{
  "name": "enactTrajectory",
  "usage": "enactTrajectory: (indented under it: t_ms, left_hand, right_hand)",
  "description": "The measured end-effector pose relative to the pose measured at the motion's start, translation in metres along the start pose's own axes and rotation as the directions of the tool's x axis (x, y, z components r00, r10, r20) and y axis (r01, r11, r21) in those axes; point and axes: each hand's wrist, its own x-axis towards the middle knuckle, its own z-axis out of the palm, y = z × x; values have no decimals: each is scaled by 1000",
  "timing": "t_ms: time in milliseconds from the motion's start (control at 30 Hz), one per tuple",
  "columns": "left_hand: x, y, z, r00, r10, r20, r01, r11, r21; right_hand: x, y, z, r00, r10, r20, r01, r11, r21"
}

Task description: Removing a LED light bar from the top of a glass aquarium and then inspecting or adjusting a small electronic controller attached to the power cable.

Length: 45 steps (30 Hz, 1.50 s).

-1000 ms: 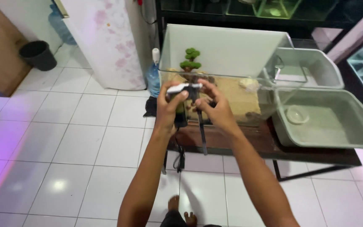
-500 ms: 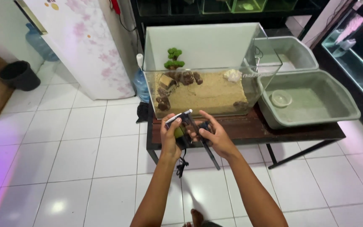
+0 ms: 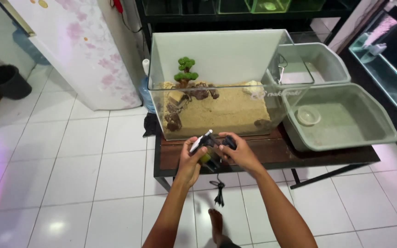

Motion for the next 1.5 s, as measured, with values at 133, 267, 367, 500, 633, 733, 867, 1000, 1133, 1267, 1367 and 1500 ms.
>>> enactTrajectory:
  t_ms: [133,267,367,500,633,733,867,1000,1133,1267,1367,1500]
  left_hand:
    - [11,5,19,998,-59,4,59,998,31]
    - [48,-13,15,1000,-26,-17,27,999,45]
    - [60,-16,22,998,32,-45,-29,998,60]
    - [56,-26,28,980,164,-115,-147,978,148]
    - [52,-25,42,976,187,-114,-163,968,192]
    - [61,-23,43,973,216,-75,-195,954,227]
    - [62,-13,44,978,204,34,-206,947,247]
    - [62,7,45,957,166,236,-234,925,299]
    - [74,11,38,927,154,342,-282,888,364]
    - [75,21,49,912,150,382,-291,892,346]
    - [81,17,50,894,153,422,-292,912,288]
    - [87,14,41,855,112,507,-265,934,241]
  right_hand:
    - [55,8,-26,992,14,125,1,993,-119]
    - [76,-4,-36,983,31,184,-11,994,-108]
    - [97,1,-47,964,47,261,-30,997,-68]
    - [116,64,-53,957,79,279,-88,996,18]
    - [94,61,-45,953,99,285,-137,984,117]
    - [90,45,-45,964,46,263,-72,993,92]
    - [77,28,-53,955,43,293,-81,990,119]
    - [64,-7,-73,893,-12,450,54,995,-80]
    - [60,-69,-84,928,76,366,91,904,-419]
    - [83,-86,-72,926,-205,318,363,720,-592]
    - [91,-108,-55,807,-348,478,587,563,-581]
    - [88,-144,-34,581,-301,756,809,318,-494]
